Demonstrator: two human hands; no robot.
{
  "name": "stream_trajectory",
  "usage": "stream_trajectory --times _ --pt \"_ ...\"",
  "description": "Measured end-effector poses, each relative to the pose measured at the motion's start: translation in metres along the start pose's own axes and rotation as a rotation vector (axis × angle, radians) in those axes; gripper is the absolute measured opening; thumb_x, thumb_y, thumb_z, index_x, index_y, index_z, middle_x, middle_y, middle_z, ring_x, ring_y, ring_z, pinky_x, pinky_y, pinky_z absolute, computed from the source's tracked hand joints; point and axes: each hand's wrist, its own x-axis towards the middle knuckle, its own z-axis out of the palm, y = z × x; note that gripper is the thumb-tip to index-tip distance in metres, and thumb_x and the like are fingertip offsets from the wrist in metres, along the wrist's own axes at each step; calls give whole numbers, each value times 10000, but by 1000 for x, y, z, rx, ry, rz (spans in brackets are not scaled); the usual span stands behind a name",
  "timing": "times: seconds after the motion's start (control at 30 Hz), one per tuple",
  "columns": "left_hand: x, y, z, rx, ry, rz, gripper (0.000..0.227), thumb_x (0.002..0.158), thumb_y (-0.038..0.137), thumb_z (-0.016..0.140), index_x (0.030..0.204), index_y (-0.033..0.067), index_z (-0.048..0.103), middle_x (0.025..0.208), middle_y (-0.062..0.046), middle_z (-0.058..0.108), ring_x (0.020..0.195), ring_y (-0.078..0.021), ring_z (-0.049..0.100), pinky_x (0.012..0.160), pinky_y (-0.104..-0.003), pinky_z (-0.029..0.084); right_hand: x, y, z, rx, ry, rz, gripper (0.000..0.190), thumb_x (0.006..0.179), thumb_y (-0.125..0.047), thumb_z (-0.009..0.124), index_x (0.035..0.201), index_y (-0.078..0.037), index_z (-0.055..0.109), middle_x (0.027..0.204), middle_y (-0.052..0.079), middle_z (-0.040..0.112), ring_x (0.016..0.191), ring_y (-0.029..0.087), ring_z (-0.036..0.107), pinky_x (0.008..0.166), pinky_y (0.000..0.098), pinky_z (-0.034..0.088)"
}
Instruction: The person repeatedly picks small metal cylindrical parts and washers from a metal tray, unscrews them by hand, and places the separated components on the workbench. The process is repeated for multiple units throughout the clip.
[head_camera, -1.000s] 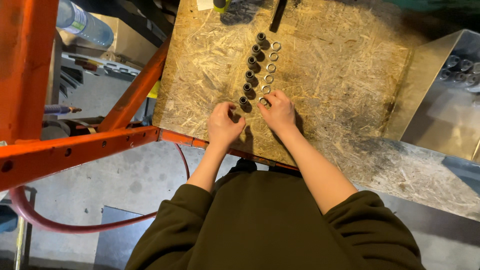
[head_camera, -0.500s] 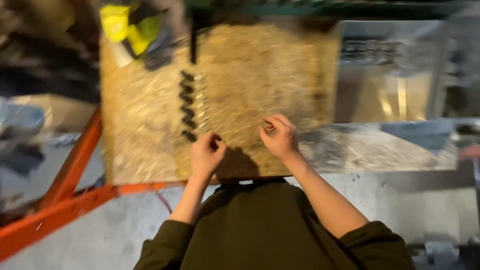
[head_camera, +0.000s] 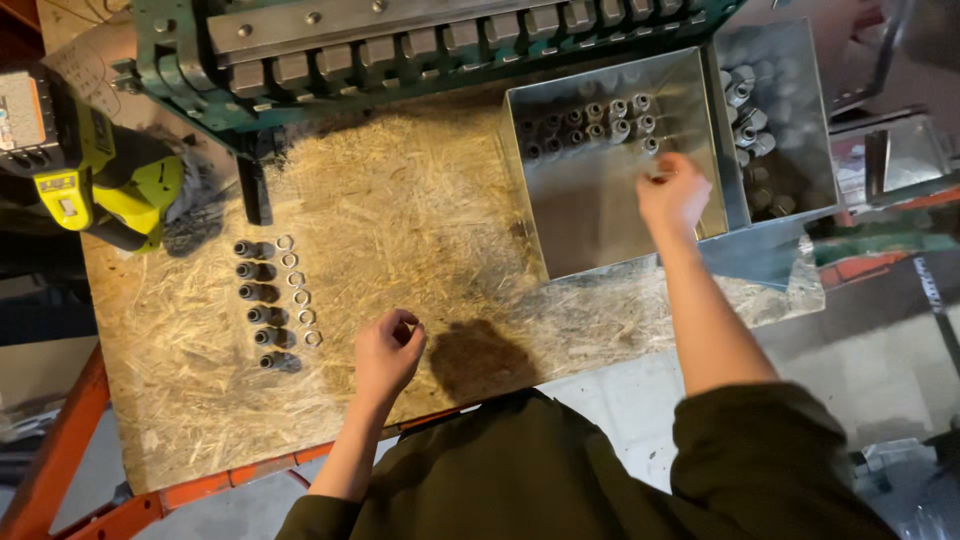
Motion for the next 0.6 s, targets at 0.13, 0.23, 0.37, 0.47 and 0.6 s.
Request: stream_trajectory --times 0.13,0.23,0.37,0.47,0.6 --pt "-7 7 7 -28 -16 -88 183 910 351 875 1037 221 878 757 -82 784 834 -337 806 800 -463 618 44 53 51 -109 -53 87 483 774 -399 1017 1205 -221 896 1004 3 894 955 368 874 881 551 678" --pt "-11 10 5 -30 -2 -114 180 903 325 884 1035 203 886 775 -108 784 833 -352 811 797 -465 613 50 51 62 -126 -136 139 617 767 -544 1049 1277 -237 888 1086 -9 895 1046 369 865 944 554 683" --pt "-16 10 7 -40 33 -152 181 892 317 892 1038 210 885 777 -91 779 825 -329 817 789 -446 617 59 44 78 -134 -183 144 584 792 -579 1047 1235 -232 889 1077 4 890 1061 396 864 947 578 683" --pt "-18 16 4 -68 40 -161 170 891 284 884 1034 192 885 751 -96 769 782 -328 805 772 -427 607 64 48 93 -139 -133 122 520 787 -586 1053 1127 -227 894 991 48 885 989 423 865 879 593 699" --pt "-22 28 -1 -88 54 -164 159 898 265 876 1026 172 884 734 -97 758 756 -312 793 766 -417 604 53 34 70 -123 -136 89 470 828 -531 1032 1146 -216 886 1013 72 885 983 430 859 889 590 696"
